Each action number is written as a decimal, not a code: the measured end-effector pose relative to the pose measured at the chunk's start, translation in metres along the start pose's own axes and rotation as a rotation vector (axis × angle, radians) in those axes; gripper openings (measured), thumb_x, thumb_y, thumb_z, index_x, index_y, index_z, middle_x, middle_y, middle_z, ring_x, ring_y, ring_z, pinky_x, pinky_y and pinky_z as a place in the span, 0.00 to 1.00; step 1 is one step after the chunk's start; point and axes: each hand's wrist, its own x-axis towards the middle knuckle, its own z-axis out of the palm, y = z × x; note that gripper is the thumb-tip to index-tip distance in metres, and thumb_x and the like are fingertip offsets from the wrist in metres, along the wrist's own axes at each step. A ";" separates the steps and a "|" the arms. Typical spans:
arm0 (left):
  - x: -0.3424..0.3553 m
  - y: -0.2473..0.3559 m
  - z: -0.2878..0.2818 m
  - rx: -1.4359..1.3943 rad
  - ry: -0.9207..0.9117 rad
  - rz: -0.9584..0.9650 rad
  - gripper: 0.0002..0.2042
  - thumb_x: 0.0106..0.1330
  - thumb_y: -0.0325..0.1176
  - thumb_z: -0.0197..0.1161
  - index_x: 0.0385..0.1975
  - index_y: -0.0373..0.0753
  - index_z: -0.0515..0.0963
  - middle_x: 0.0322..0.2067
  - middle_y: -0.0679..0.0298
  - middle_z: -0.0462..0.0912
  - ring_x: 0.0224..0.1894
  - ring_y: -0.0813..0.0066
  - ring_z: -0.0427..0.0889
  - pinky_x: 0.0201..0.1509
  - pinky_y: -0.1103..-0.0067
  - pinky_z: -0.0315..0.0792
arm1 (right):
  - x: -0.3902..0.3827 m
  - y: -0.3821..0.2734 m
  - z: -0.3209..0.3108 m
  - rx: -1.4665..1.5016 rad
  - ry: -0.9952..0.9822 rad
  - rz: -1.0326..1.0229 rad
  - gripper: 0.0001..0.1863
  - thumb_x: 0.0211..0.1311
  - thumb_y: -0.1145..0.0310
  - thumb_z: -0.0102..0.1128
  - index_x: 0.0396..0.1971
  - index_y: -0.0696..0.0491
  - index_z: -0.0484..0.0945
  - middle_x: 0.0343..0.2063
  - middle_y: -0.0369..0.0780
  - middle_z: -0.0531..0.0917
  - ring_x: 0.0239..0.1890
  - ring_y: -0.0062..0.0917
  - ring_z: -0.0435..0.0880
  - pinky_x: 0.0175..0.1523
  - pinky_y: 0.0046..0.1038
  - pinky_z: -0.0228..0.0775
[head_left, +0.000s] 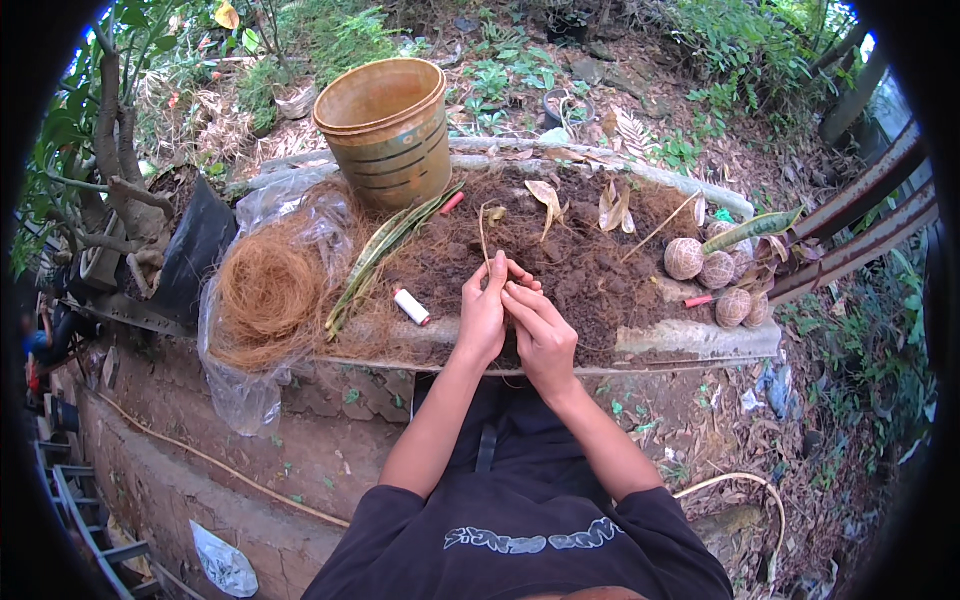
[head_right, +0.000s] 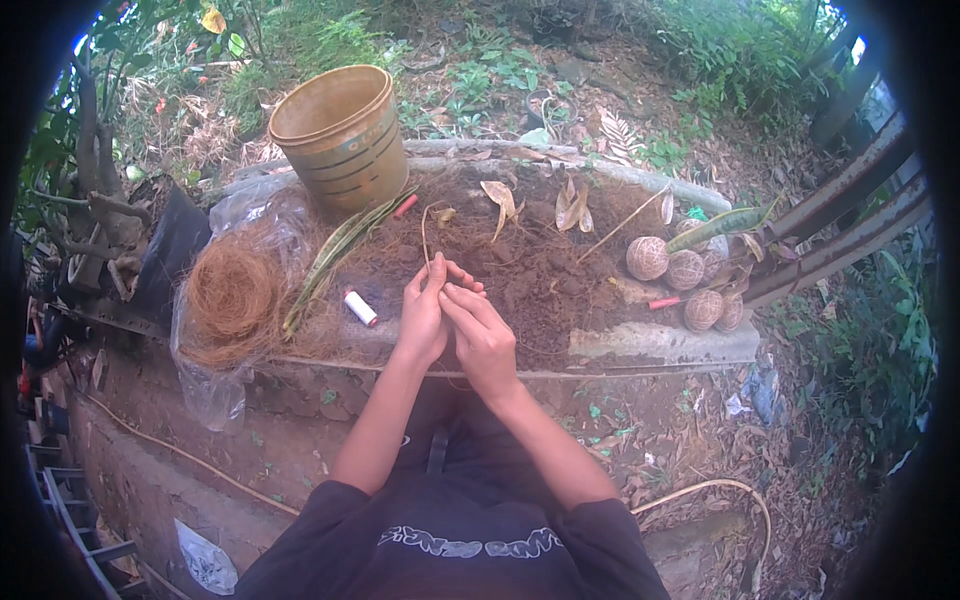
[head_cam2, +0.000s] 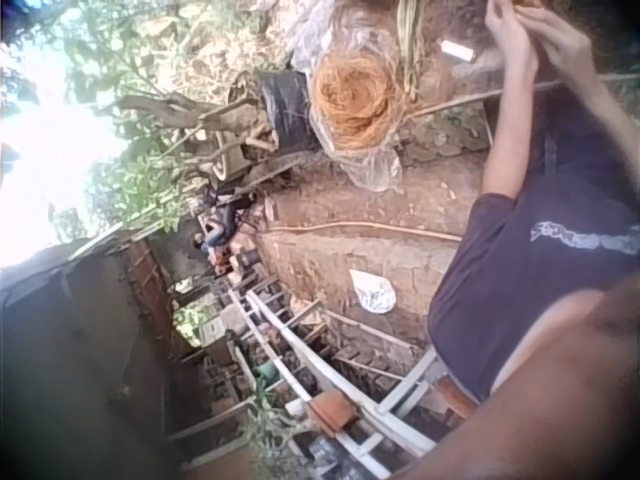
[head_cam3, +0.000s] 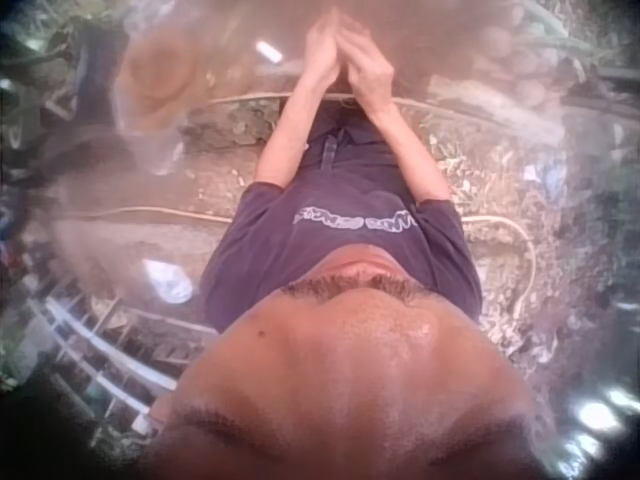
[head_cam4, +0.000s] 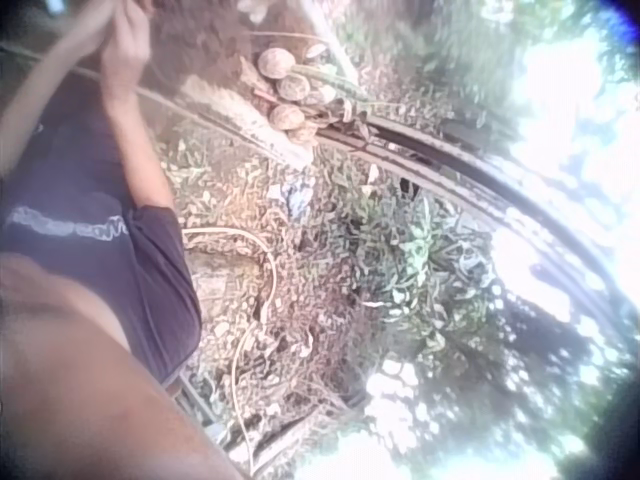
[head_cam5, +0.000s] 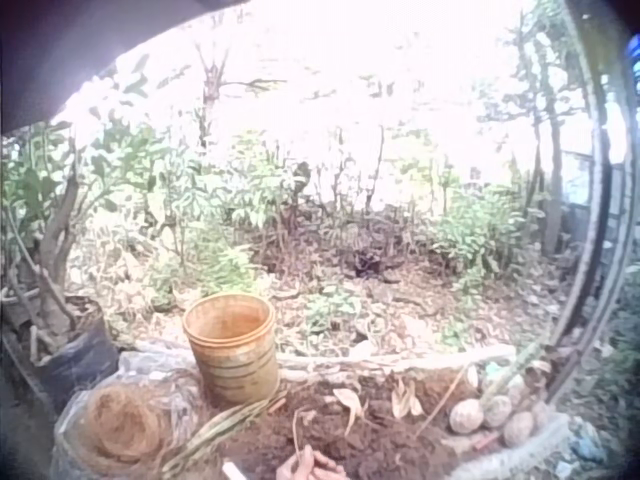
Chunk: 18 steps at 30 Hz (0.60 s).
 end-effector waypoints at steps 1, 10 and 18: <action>0.000 -0.002 -0.002 0.022 -0.023 0.021 0.15 0.76 0.45 0.53 0.39 0.37 0.73 0.33 0.62 0.78 0.39 0.70 0.83 0.47 0.73 0.80 | 0.002 0.002 -0.002 0.021 0.004 -0.004 0.13 0.54 0.84 0.62 0.40 0.58 0.86 0.41 0.45 0.87 0.46 0.34 0.87 0.54 0.32 0.78; -0.003 0.004 0.013 -0.047 -0.158 0.103 0.17 0.76 0.48 0.50 0.42 0.37 0.73 0.34 0.64 0.76 0.40 0.72 0.80 0.48 0.73 0.78 | 0.006 -0.007 -0.006 0.087 0.082 0.013 0.12 0.51 0.84 0.64 0.36 0.57 0.86 0.37 0.42 0.87 0.44 0.34 0.86 0.53 0.34 0.78; 0.002 0.007 -0.001 -0.082 -0.221 0.073 0.15 0.78 0.47 0.46 0.48 0.41 0.70 0.34 0.66 0.71 0.42 0.71 0.76 0.55 0.68 0.76 | 0.009 0.003 -0.006 -0.005 -0.010 -0.241 0.18 0.46 0.81 0.64 0.41 0.55 0.86 0.42 0.40 0.86 0.46 0.34 0.84 0.51 0.33 0.79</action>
